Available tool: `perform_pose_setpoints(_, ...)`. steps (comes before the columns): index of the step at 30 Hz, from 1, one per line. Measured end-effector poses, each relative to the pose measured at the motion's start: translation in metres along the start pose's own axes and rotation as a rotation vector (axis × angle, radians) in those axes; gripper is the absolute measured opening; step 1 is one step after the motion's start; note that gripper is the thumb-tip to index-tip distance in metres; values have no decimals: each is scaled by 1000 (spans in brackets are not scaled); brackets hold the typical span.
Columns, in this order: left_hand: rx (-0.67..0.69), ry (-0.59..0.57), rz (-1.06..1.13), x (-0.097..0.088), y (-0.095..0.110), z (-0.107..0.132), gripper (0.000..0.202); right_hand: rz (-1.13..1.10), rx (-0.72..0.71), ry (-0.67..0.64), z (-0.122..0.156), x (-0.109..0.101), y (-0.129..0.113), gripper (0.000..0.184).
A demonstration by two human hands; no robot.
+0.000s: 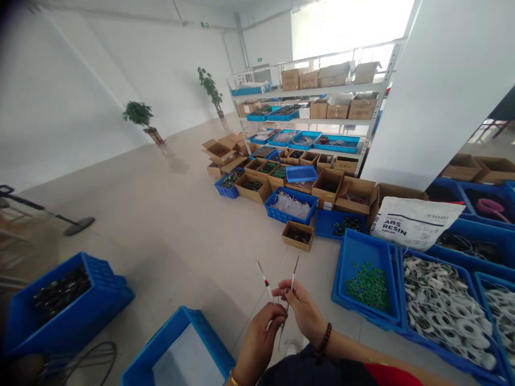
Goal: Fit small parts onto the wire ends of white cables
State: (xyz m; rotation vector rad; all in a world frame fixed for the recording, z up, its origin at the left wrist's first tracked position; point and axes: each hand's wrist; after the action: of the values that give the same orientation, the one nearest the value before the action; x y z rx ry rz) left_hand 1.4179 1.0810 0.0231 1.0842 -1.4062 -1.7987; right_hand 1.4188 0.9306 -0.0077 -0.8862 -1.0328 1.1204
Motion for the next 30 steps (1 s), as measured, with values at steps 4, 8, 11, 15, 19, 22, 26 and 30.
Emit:
perform_pose_setpoints(4, -25, -23, 43, -42, -9, -43, 42, 266, -12, 71, -44, -9, 2, 64)
perform_pose_setpoints(8, -39, -9, 2, -92, -31, -104, 44, 451, 10, 108, -103, -22, 9, 49)
perform_pose_setpoints(11, -72, 9, -25, -137, -44, -155, 48, 482, 37, 126, -158, -37, 8, 40)
perform_pose_setpoints(15, -152, 61, 8, -194, -35, -220, 54, 559, 61, 176, -230, -61, -5, 28)
perform_pose_setpoints(19, -176, 59, 164, -235, 0, -272, 47, 665, 89, 204, -293, -76, -18, 24)
perform_pose_setpoints(22, -163, -6, 295, -253, 20, -308, 41, 742, 116, 206, -335, -76, -19, 27)
perform_pose_setpoints(26, -276, -307, 433, -273, 18, -375, 44, 817, 143, 246, -387, -73, -12, 27)
perform_pose_setpoints(30, -411, -571, 456, -301, -12, -460, 49, 863, 181, 327, -435, -75, -3, 28)
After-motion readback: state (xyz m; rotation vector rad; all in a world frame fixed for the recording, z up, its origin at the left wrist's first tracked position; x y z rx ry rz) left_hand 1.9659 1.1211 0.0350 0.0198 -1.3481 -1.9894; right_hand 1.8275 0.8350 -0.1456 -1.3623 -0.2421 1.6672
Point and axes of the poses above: each hand's wrist, its own z-axis away from the middle knuckle, its own x-axis out of the palm, y = z × x, and after that the axes turned 12 degrees about z, right-handed
